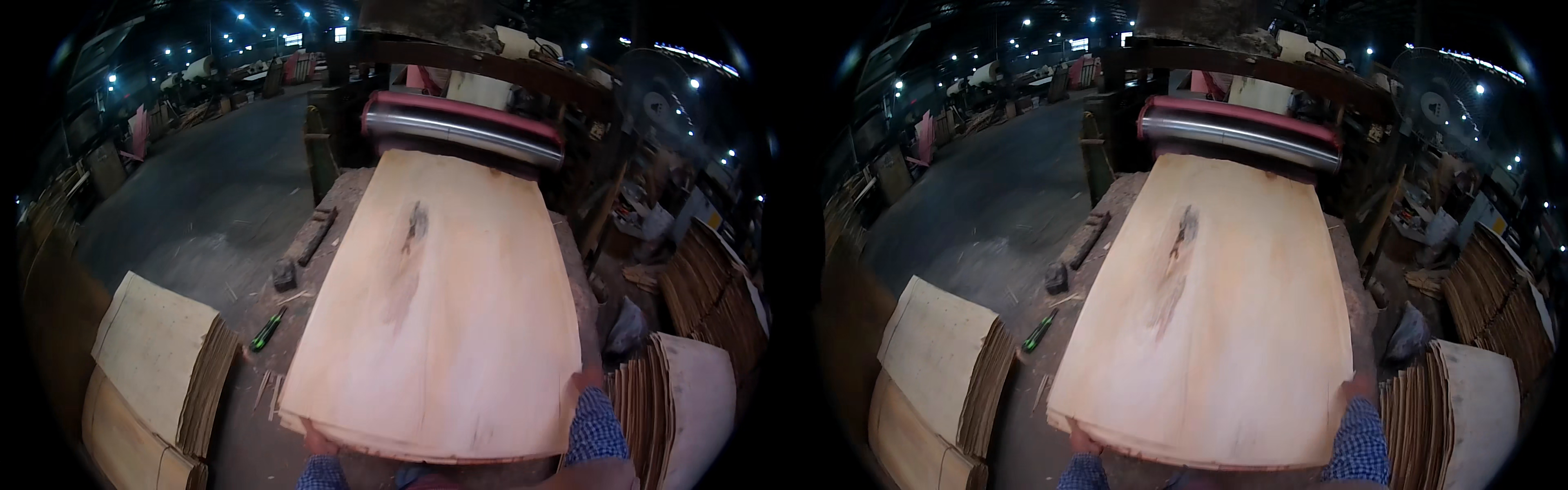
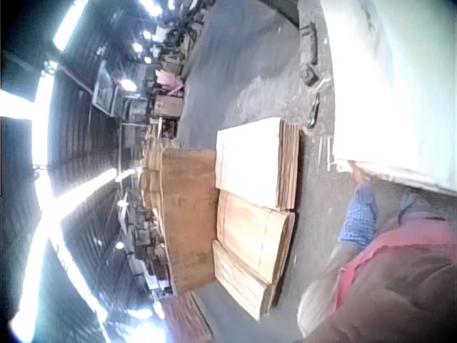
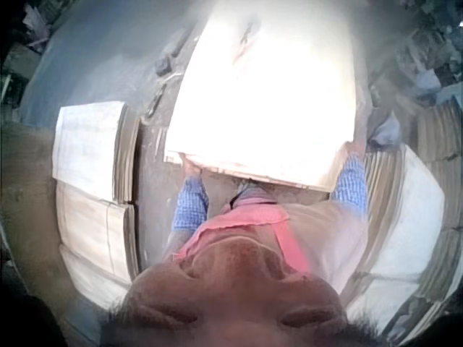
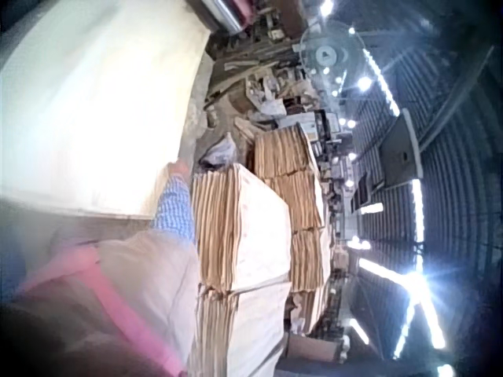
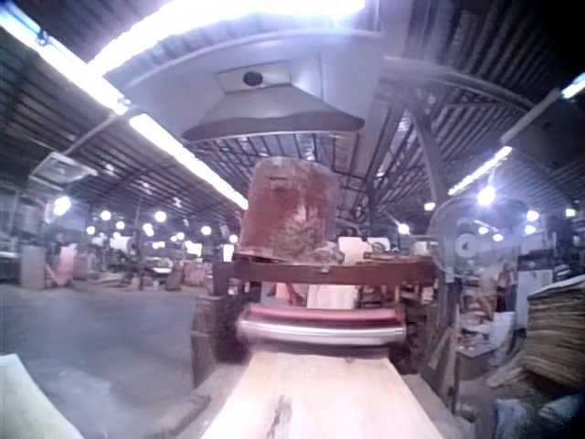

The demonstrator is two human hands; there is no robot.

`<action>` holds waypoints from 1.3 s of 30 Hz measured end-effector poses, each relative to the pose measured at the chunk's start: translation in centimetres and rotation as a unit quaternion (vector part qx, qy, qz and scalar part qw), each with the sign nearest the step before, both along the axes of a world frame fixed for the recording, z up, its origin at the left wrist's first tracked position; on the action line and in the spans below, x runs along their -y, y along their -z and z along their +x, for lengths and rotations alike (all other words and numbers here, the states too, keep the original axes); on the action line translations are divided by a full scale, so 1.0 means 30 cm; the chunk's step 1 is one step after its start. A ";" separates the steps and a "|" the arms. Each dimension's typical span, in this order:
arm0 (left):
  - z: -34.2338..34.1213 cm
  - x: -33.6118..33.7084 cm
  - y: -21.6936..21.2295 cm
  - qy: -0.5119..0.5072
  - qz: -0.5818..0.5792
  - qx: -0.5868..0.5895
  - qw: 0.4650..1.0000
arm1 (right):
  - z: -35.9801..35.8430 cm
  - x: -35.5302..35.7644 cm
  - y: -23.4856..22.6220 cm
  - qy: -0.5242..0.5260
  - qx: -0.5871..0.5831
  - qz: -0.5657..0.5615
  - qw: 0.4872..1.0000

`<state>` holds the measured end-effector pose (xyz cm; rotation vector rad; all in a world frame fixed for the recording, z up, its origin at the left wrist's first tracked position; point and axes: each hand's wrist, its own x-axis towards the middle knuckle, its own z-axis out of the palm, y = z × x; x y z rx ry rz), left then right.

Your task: The person picks up thin wood sheets from a stack and feeds them one at a time into an industrial roller machine.

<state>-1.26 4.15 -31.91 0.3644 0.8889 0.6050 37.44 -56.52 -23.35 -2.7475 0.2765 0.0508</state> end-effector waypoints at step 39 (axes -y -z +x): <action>-2.984 0.803 0.058 -0.730 -0.353 -0.159 0.564 | -4.131 -3.402 0.535 -0.863 -0.294 -0.012 0.411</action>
